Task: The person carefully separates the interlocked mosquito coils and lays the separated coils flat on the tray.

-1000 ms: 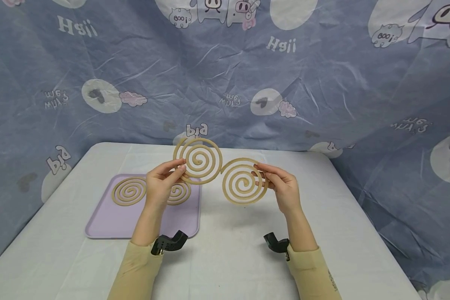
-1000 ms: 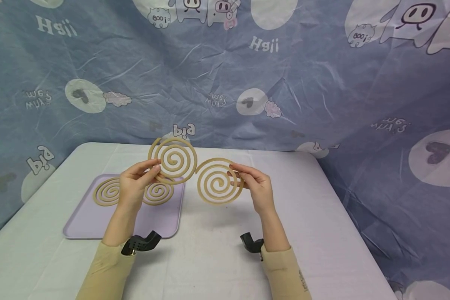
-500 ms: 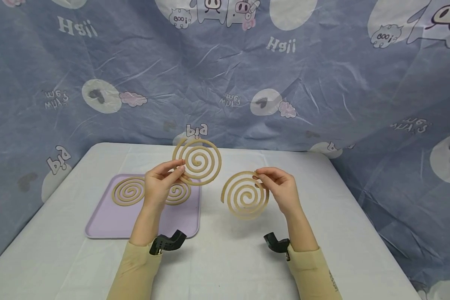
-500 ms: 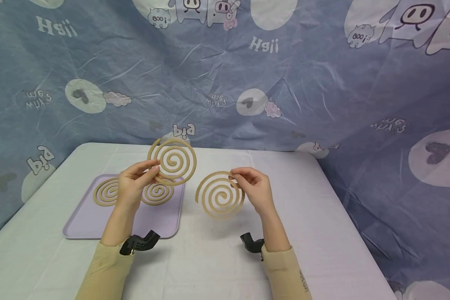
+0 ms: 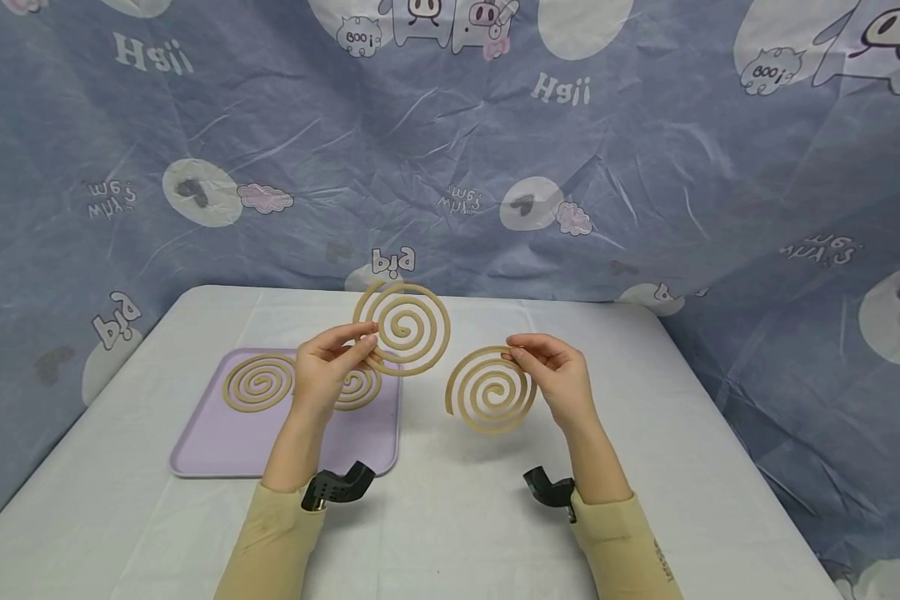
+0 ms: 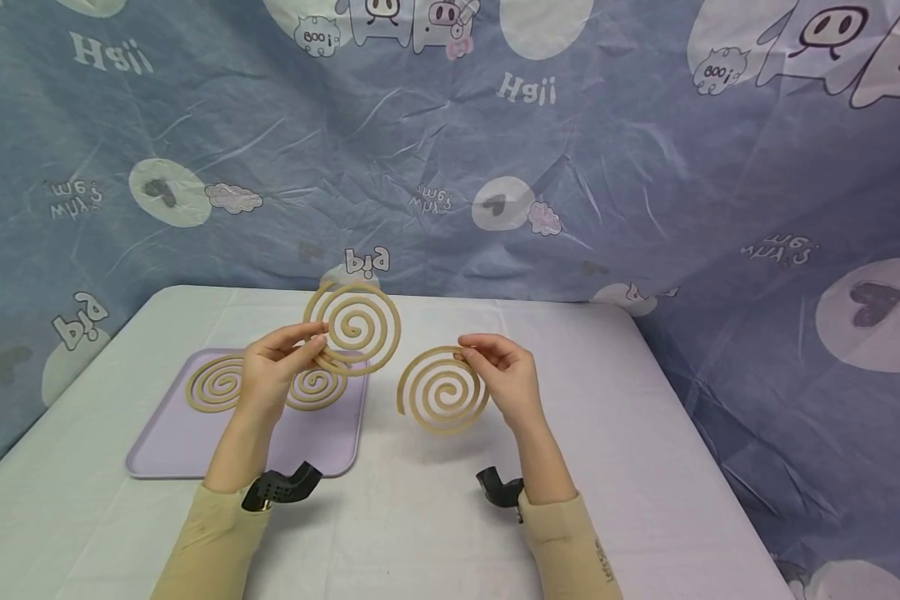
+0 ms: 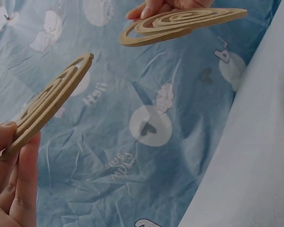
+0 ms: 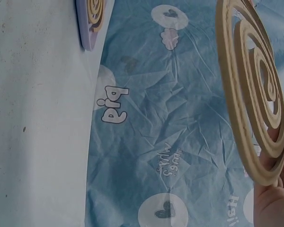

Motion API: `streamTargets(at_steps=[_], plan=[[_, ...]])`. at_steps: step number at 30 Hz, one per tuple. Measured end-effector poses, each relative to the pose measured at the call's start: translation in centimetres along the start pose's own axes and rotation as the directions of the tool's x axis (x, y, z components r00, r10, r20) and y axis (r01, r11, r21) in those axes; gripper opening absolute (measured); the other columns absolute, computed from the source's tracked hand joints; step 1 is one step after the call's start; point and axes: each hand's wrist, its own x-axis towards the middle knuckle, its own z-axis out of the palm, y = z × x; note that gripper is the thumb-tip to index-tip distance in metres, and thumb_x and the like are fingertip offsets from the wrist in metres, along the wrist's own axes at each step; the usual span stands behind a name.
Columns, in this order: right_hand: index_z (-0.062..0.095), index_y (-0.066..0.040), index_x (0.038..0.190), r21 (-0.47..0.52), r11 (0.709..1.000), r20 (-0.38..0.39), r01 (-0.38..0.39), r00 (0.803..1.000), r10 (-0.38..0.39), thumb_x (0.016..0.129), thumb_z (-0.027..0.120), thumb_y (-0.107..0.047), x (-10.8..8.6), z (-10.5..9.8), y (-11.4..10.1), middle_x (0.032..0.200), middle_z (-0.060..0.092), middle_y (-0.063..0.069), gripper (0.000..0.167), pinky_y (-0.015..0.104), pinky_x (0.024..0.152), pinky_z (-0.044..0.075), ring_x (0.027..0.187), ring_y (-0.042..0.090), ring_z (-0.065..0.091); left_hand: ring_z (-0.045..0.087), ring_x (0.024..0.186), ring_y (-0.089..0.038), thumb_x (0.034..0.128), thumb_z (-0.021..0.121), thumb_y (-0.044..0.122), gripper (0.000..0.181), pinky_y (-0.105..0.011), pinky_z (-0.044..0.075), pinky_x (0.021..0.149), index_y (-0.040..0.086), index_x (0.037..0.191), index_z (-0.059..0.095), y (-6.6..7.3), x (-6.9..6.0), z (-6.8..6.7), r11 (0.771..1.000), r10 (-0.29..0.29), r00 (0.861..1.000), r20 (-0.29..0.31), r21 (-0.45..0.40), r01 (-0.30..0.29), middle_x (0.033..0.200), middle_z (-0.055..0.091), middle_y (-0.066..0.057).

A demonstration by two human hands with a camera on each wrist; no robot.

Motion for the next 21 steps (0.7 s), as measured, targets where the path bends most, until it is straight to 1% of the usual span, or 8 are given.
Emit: streamTargets(at_steps=[4, 8, 11, 13, 16, 17, 21], plan=[[0.056, 0.021, 0.107, -0.009, 1.000, -0.001, -0.015, 1.000, 0.015, 0.087, 0.061, 0.006, 0.06, 0.07, 0.11, 0.091, 0.067, 0.004, 0.025, 0.024, 0.075, 0.054, 0.083, 0.013, 0.067, 0.066, 0.062, -0.015, 0.0829, 0.069, -0.002, 0.024, -0.026, 0.055, 0.058, -0.014, 0.103, 0.064, -0.07, -0.06, -0.01, 0.997, -0.049, 0.998, 0.027, 0.058, 0.047, 0.088, 0.071, -0.005], [0.056, 0.019, 0.108, -0.007, 0.999, 0.016, -0.031, 0.999, 0.031, 0.088, 0.060, 0.004, 0.10, 0.04, 0.29, 0.093, 0.066, 0.003, 0.025, 0.024, 0.076, 0.054, 0.085, 0.012, 0.067, 0.065, 0.062, -0.014, 0.0836, 0.069, 0.000, 0.025, -0.026, 0.055, 0.057, -0.013, 0.104, 0.064, -0.07, -0.13, -0.07, 0.991, -0.076, 0.995, 0.058, 0.113, 0.069, 0.084, 0.070, -0.009], [0.060, 0.014, 0.108, 0.023, 0.999, 0.048, -0.041, 0.998, 0.040, 0.088, 0.061, 0.003, 0.10, -0.02, 0.37, 0.093, 0.066, 0.004, 0.022, 0.026, 0.078, 0.054, 0.087, 0.013, 0.067, 0.065, 0.062, -0.014, 0.0835, 0.069, 0.000, 0.024, -0.027, 0.055, 0.057, -0.013, 0.104, 0.065, -0.06, -0.14, -0.06, 0.990, -0.081, 0.995, 0.064, 0.122, 0.073, 0.082, 0.069, -0.013], [0.063, 0.007, 0.107, 0.050, 0.997, 0.073, -0.051, 0.996, 0.047, 0.088, 0.061, 0.004, 0.08, -0.06, 0.38, 0.093, 0.066, 0.004, 0.019, 0.027, 0.080, 0.054, 0.088, 0.014, 0.067, 0.065, 0.062, -0.014, 0.0835, 0.069, 0.001, 0.025, -0.027, 0.055, 0.057, -0.012, 0.104, 0.065, -0.02, -0.15, -0.05, 0.989, -0.089, 0.994, 0.064, 0.125, 0.081, 0.081, 0.070, -0.010], [0.066, 0.000, 0.106, 0.095, 0.993, 0.108, -0.071, 0.992, 0.060, 0.088, 0.060, 0.007, 0.03, -0.09, 0.37, 0.096, 0.066, 0.005, 0.020, 0.028, 0.082, 0.053, 0.089, 0.015, 0.067, 0.065, 0.062, -0.013, 0.0836, 0.069, 0.001, 0.025, -0.027, 0.055, 0.058, -0.012, 0.105, 0.065, 0.00, -0.16, -0.05, 0.988, -0.097, 0.993, 0.064, 0.125, 0.089, 0.080, 0.070, -0.006], [0.066, -0.001, 0.106, 0.109, 0.991, 0.117, -0.077, 0.991, 0.064, 0.088, 0.059, 0.008, 0.03, -0.10, 0.38, 0.097, 0.065, 0.005, 0.022, 0.028, 0.083, 0.052, 0.089, 0.015, 0.067, 0.065, 0.062, -0.013, 0.0838, 0.069, 0.001, 0.025, -0.027, 0.056, 0.058, -0.012, 0.105, 0.064, 0.02, -0.17, -0.05, 0.988, -0.100, 0.993, 0.065, 0.125, 0.091, 0.080, 0.070, -0.003], [0.067, -0.004, 0.105, 0.139, 0.986, 0.128, -0.088, 0.989, 0.070, 0.086, 0.059, 0.012, 0.02, 0.00, 0.33, 0.102, 0.065, 0.007, 0.026, 0.028, 0.084, 0.052, 0.090, 0.016, 0.065, 0.065, 0.063, -0.013, 0.0842, 0.068, 0.001, 0.026, -0.027, 0.056, 0.059, -0.013, 0.105, 0.064, 0.04, -0.18, -0.04, 0.988, -0.102, 0.992, 0.069, 0.125, 0.093, 0.079, 0.069, -0.002]])
